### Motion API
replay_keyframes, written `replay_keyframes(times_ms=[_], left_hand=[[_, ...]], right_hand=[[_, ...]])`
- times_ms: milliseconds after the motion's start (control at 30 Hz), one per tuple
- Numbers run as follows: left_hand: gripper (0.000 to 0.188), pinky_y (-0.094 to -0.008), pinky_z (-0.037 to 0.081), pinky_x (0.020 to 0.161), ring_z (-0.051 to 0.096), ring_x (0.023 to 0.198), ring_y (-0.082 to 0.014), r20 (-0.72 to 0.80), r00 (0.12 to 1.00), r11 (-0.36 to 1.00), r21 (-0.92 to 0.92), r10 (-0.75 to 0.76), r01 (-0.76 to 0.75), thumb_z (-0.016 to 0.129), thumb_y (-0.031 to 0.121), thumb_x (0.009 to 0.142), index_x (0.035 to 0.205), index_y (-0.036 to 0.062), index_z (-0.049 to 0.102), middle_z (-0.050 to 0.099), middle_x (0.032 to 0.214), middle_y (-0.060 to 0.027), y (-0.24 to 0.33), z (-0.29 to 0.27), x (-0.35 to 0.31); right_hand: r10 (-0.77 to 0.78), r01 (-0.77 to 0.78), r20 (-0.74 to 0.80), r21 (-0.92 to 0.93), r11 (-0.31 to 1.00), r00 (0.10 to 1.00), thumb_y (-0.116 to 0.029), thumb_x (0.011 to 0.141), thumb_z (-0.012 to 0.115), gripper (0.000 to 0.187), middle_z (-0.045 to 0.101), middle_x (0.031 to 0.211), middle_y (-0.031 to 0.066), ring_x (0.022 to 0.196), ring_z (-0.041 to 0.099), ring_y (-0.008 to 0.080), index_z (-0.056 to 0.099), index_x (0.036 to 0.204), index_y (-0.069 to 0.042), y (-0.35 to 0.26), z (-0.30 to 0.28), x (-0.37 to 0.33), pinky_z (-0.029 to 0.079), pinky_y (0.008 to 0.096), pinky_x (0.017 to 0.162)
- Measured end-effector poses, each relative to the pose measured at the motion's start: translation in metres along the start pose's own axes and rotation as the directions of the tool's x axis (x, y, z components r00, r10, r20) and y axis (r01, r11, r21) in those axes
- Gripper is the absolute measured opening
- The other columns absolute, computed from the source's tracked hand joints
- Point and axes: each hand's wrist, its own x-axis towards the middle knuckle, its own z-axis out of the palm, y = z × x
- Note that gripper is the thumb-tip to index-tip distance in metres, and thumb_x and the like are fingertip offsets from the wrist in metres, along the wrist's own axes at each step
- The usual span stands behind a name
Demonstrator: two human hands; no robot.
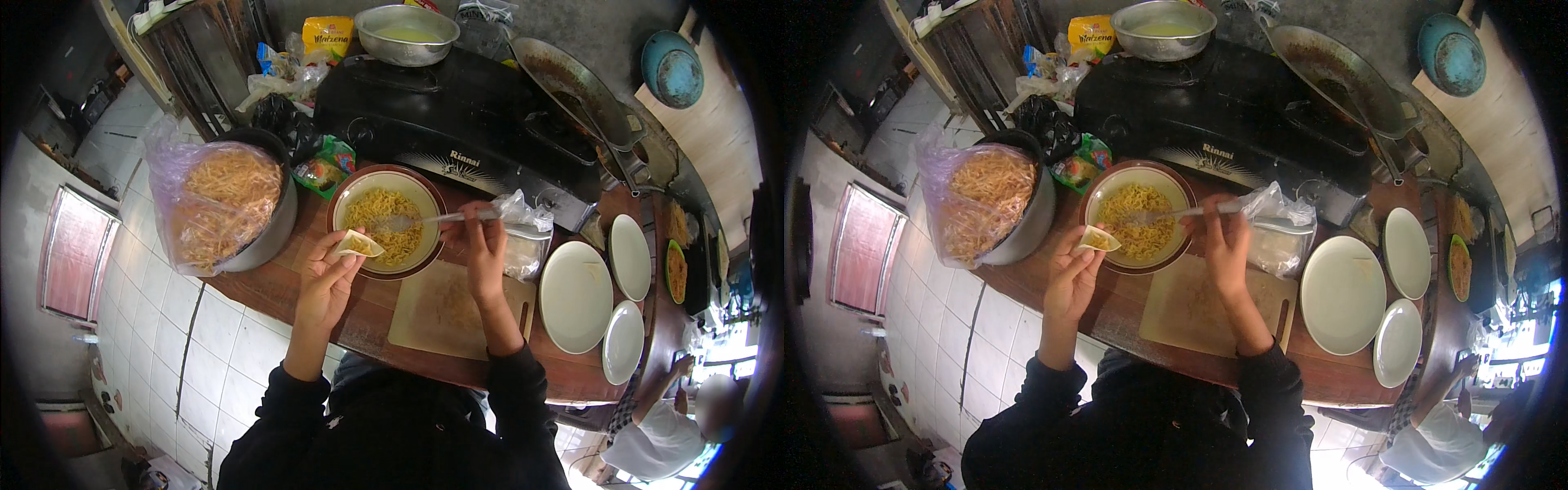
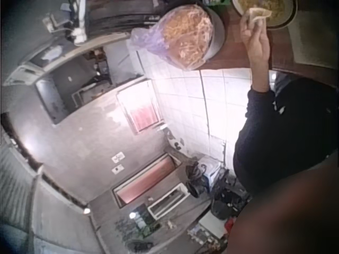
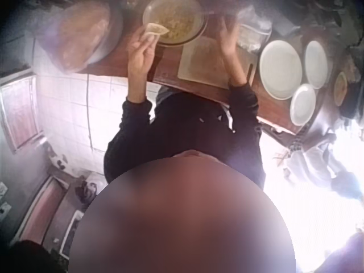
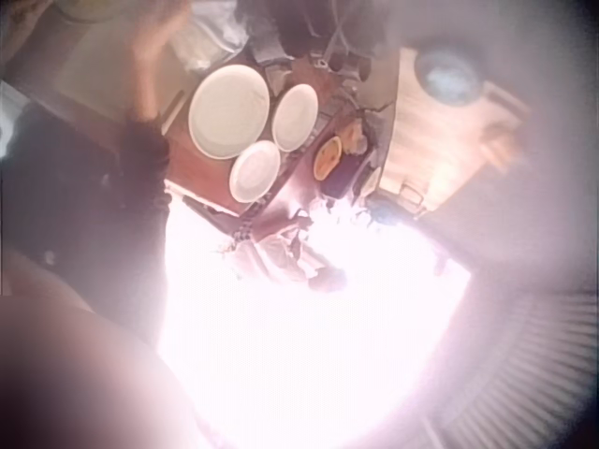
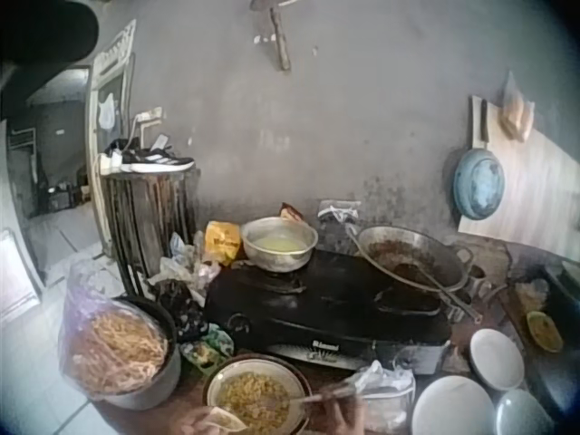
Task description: The person assembles wontons by placing square wrappers on a cutting board, adding a small amount of shredded filling with a fork, and folding each wrapper into a triangular shape. The finished wontons are placed on a nearby plate. The process is repeated multiple times.
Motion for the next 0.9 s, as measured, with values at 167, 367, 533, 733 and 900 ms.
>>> replay_keyframes(times_ms=[167,367,533,733,900], left_hand=[[0.035,-0.0349,0.043,0.097,0.051,0.114,-0.0268,-0.013,0.999,0.996,0.069,0.051,-0.05,0.052,-0.012,0.082,0.115,-0.0018,0.05,0.051,0.122,-0.023,0.004,-0.002,-0.001],[0.038,-0.0355,0.043,0.097,0.053,0.112,-0.0259,0.079,0.994,0.99,0.116,0.072,-0.081,0.052,-0.014,0.081,0.117,-0.0031,0.049,0.051,0.121,-0.0234,-0.007,0.005,-0.003],[0.04,-0.0381,0.042,0.098,0.052,0.113,-0.0276,0.12,0.992,0.986,0.158,0.032,-0.051,0.053,-0.013,0.079,0.117,-0.0024,0.05,0.052,0.121,-0.023,-0.015,0.01,-0.003],[0.04,-0.0396,0.042,0.098,0.052,0.113,-0.0288,0.11,0.994,0.982,0.187,0.012,-0.033,0.055,-0.012,0.078,0.117,-0.0023,0.05,0.052,0.121,-0.0236,-0.018,0.014,-0.004],[0.04,-0.0398,0.042,0.098,0.052,0.113,-0.0295,0.101,0.992,0.963,0.251,0.071,-0.094,0.056,-0.012,0.078,0.117,-0.0031,0.05,0.051,0.121,-0.0253,-0.022,0.021,-0.006]], right_hand=[[0.164,-0.164,-0.09,0.014,0.986,0.982,-0.016,0.093,0.049,0.016,0.061,0.073,0.0085,0.06,0.059,0.0139,0.048,0.099,-0.002,0.008,-0.023,-0.01,0.045,0.0245,0.053],[-0.25,0.239,-0.154,-0.085,0.967,0.956,-0.015,0.094,0.046,0.016,0.057,0.08,0.0103,0.065,0.059,0.0191,0.046,0.098,0.0,-0.038,-0.042,-0.037,0.047,0.0302,0.059],[-0.373,0.369,-0.047,-0.07,0.927,0.927,-0.014,0.095,0.042,0.016,0.056,0.076,0.012,0.067,0.058,0.0214,0.044,0.095,0.002,-0.057,-0.035,-0.061,0.048,0.032,0.063],[-0.381,0.371,-0.051,-0.137,0.918,0.923,-0.014,0.095,0.042,0.016,0.055,0.073,0.0131,0.063,0.058,0.02,0.044,0.094,0.002,-0.058,-0.036,-0.065,0.048,0.0315,0.063],[-0.4,0.388,-0.068,-0.136,0.911,0.914,-0.012,0.095,0.04,0.014,0.055,0.076,0.0136,0.063,0.059,0.0205,0.043,0.096,0.002,-0.061,-0.035,-0.075,0.048,0.0315,0.061]])
